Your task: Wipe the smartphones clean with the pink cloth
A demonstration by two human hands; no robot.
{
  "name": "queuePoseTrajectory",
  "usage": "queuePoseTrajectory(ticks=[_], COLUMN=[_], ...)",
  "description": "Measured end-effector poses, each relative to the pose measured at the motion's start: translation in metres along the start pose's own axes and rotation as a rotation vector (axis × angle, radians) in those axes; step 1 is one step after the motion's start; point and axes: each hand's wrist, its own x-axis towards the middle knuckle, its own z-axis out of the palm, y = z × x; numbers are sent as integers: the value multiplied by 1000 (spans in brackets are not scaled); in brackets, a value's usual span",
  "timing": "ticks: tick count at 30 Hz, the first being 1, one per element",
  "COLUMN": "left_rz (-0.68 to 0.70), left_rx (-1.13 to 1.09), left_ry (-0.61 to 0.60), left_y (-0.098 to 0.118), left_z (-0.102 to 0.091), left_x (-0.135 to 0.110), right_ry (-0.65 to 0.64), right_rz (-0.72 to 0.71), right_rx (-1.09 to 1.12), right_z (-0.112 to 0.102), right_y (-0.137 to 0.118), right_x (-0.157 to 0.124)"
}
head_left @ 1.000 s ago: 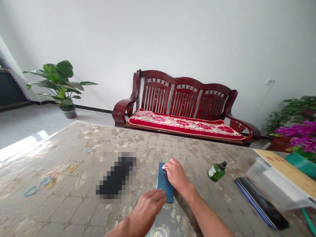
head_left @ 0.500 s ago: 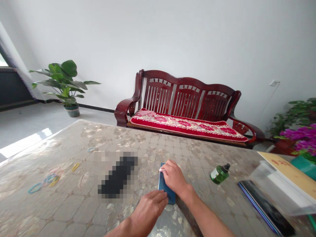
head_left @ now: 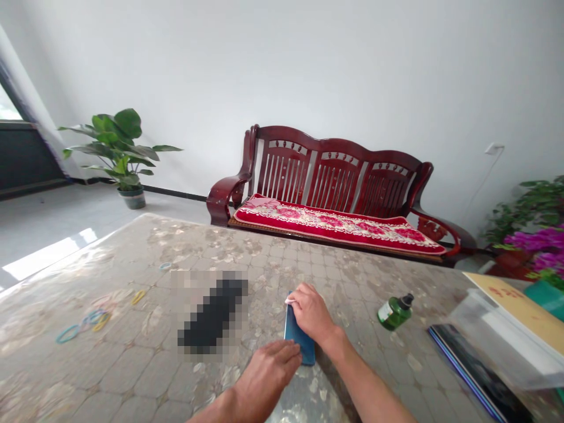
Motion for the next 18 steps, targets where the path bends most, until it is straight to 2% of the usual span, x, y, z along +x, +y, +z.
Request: queuePoseTrajectory(ticks=[4,6,10,13,15,18], left_rz=[-4,-9,-17,-12,-12,-23], left_rx=[2,7,14,8,8,11], left_ry=[-12,-24,-31,-40,-53,-66], left_y=[-1,0,2,2,1,0], left_z=[4,3,-3,-3,-2,1], left_x=[1,1,1,1,1,2], right_ry=[-30,-33,14,-3,-6,-22], right_rz=[-123,-125,6,56,40,-36], right_rx=[46,45,12,5,18,69], right_z=[-1,0,1,-2,-5,-9], right_y=[-4,-2,8,12,11,7], right_x=[-30,-31,0,18,11,-19])
